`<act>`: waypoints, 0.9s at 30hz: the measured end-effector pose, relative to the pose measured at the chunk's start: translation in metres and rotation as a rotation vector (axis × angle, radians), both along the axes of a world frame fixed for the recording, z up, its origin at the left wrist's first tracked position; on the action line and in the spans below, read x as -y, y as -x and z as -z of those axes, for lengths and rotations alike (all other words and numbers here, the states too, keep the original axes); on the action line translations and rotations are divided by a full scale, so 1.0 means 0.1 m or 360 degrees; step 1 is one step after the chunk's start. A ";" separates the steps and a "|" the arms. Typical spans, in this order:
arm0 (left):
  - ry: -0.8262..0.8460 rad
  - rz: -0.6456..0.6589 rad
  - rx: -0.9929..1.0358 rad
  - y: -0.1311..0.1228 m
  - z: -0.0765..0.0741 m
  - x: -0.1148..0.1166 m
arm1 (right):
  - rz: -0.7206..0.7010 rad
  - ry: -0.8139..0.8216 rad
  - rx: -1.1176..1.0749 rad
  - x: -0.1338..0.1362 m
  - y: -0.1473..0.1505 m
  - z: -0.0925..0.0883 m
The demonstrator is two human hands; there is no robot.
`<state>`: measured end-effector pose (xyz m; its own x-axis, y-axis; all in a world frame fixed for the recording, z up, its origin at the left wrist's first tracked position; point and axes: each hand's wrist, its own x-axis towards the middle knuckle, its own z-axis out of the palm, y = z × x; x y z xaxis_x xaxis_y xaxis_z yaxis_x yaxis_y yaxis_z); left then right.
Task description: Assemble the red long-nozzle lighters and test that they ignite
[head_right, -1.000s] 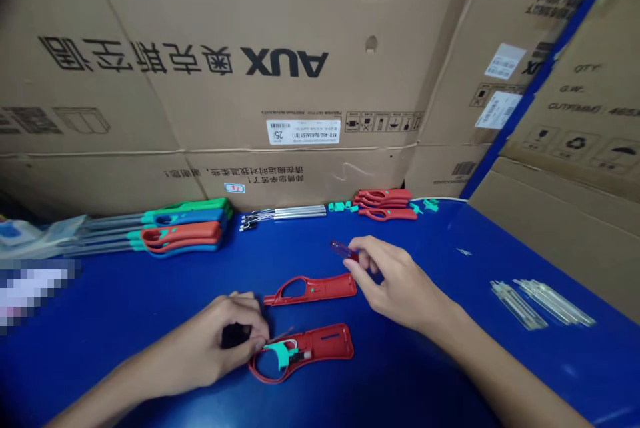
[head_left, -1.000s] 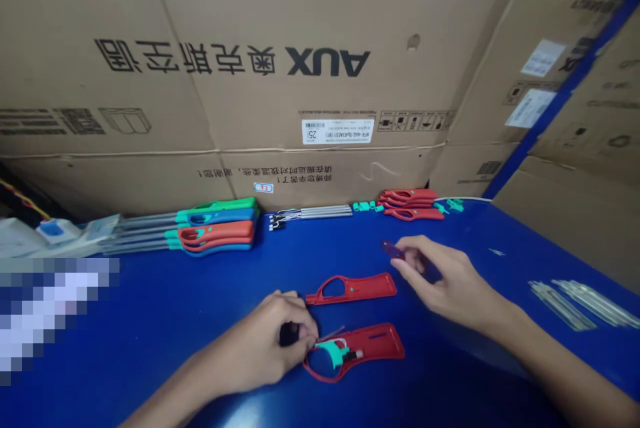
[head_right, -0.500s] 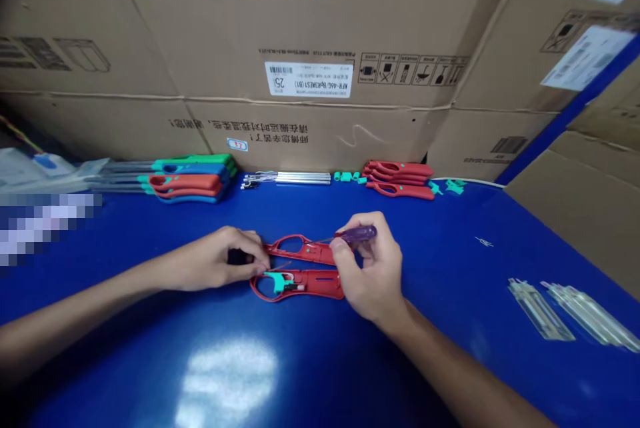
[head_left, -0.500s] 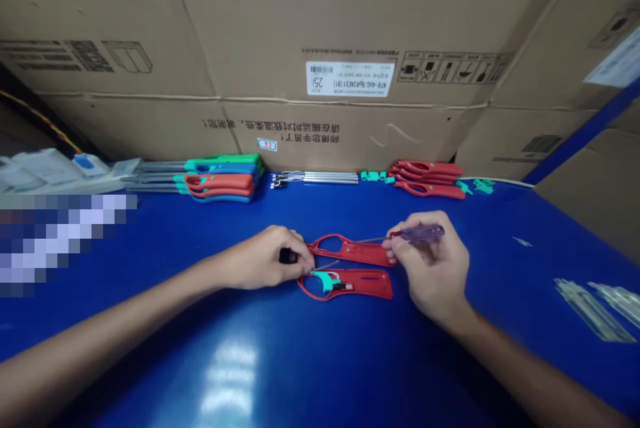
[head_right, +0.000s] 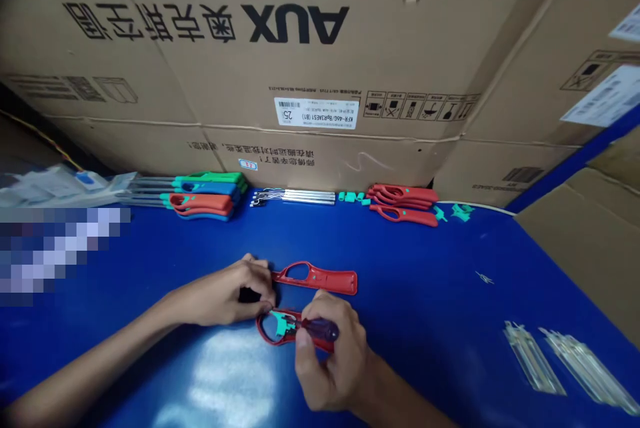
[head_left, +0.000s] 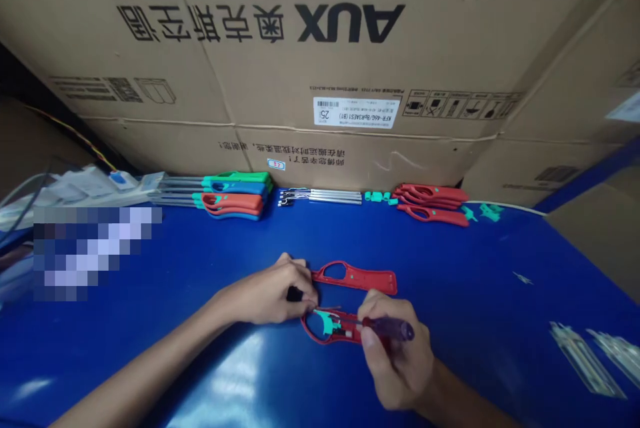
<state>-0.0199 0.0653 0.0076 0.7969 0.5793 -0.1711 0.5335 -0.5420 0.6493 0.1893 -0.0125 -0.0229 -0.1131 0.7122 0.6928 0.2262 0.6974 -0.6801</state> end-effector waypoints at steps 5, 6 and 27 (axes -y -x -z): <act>-0.0084 0.0081 0.0009 0.13 0.04 0.14 | -0.0031 -0.0120 0.0073 0.04 0.04 -0.08; -0.0102 0.0086 0.0010 0.15 0.05 0.17 | -0.0034 -0.0129 0.0097 0.05 0.05 -0.09; -0.0040 0.0053 -0.0040 0.10 0.07 0.17 | 0.0096 0.0432 0.0348 0.12 -0.11 0.01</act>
<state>-0.0301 0.0485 0.0002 0.8114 0.5571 -0.1771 0.5310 -0.5757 0.6218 0.2006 -0.0247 -0.0234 -0.1899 0.8770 0.4414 0.4220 0.4788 -0.7698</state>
